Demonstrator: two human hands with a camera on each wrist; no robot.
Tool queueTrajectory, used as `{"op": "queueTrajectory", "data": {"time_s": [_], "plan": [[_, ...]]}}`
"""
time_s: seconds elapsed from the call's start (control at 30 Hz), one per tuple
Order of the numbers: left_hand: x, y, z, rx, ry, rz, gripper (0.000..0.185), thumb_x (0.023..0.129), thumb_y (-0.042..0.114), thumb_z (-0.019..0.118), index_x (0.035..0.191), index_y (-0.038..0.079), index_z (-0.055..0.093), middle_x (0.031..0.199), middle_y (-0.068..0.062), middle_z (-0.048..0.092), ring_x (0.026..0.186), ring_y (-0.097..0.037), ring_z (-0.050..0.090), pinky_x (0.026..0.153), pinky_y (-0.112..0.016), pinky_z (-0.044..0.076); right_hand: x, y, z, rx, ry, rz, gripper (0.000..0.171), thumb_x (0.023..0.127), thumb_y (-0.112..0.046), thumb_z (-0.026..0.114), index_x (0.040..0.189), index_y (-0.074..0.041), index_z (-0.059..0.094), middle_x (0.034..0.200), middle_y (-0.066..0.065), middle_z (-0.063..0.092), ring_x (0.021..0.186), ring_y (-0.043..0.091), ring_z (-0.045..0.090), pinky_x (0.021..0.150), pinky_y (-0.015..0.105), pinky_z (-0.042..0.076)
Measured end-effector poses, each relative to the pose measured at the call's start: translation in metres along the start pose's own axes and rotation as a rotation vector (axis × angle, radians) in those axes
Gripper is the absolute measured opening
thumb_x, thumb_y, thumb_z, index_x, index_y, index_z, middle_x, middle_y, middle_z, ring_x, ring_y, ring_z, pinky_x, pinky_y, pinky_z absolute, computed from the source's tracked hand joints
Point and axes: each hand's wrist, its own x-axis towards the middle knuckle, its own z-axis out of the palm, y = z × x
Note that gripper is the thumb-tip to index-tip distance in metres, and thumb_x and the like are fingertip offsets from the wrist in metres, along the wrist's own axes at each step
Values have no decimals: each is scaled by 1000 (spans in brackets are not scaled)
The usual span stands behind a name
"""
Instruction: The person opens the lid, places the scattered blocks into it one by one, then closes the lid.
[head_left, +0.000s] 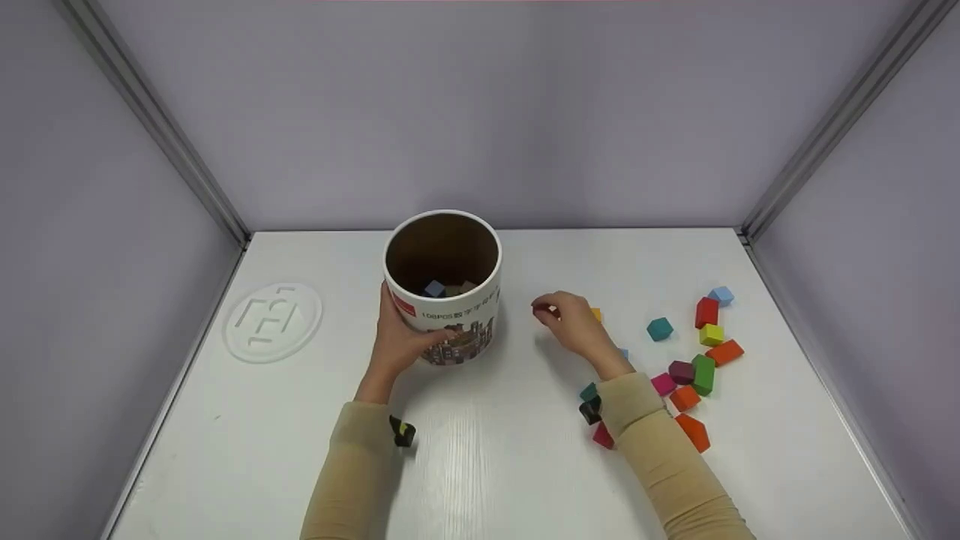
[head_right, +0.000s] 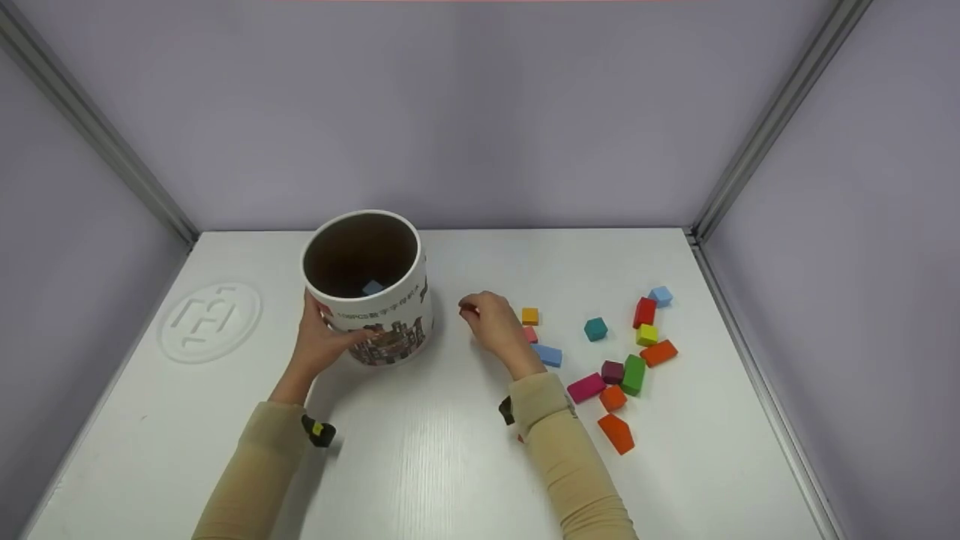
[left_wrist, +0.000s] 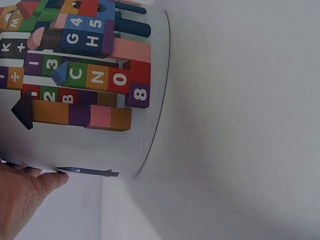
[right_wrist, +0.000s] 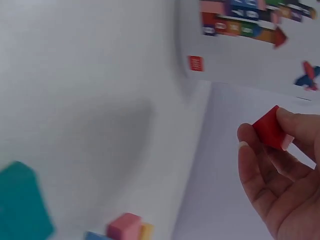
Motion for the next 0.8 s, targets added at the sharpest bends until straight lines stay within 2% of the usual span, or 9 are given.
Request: {"op": "queueTrajectory", "data": {"time_s": [0.17, 0.33, 0.47, 0.57, 0.6, 0.7, 0.8], "plan": [[0, 0, 0, 7, -1, -7, 130, 56, 17, 98, 155, 10, 14, 147, 2, 37, 133, -20, 38, 115, -40, 28, 2, -23, -21, 18, 126, -98, 20, 95, -6, 64, 114, -2, 69, 105, 10, 67, 95, 23, 64, 80, 37, 57], [0, 1, 1, -4, -1, -4, 130, 57, 19, 98, 155, 16, 14, 146, 3, 37, 133, -20, 38, 115, -41, 28, 8, -53, -37, 40, 194, -148, 24, 94, -5, 65, 118, -4, 68, 109, 10, 67, 97, 22, 64, 79, 35, 58], [0, 0, 1, -14, -3, -7, 130, 56, 19, 98, 155, 14, 14, 147, 2, 37, 134, -20, 38, 115, -42, 28, 15, -75, -45, 73, 221, -199, 27, 93, -3, 66, 120, -4, 67, 111, 9, 66, 97, 19, 63, 78, 33, 58], [2, -15, 2, -7, -4, -2, 132, 56, 24, 98, 156, 14, 12, 149, -6, 35, 136, -28, 36, 116, -46, 26, 21, -89, -49, 84, 234, -257, 28, 93, -1, 66, 120, -3, 67, 111, 9, 66, 96, 18, 63, 77, 32, 58], [2, -15, 2, -4, -5, -12, 133, 56, 23, 98, 156, 13, 11, 149, -9, 35, 136, -29, 36, 116, -47, 26, 23, -93, -49, 80, 237, -275, 27, 93, -1, 66, 120, -3, 68, 111, 9, 66, 96, 18, 63, 76, 30, 58], [4, -32, 4, 6, -1, -9, 136, 54, 32, 98, 156, 18, 10, 150, -14, 33, 137, -34, 34, 116, -48, 25, 28, -105, -49, 57, 237, -317, 27, 93, -1, 65, 119, -4, 68, 111, 9, 65, 96, 17, 63, 75, 26, 56], [4, -30, 4, 20, 7, -28, 137, 53, 37, 98, 156, 19, 11, 150, -10, 35, 136, -30, 36, 115, -44, 27, 33, -114, -47, 43, 224, -341, 26, 93, -1, 66, 119, -4, 68, 111, 9, 65, 93, 16, 62, 75, 24, 56]]}}
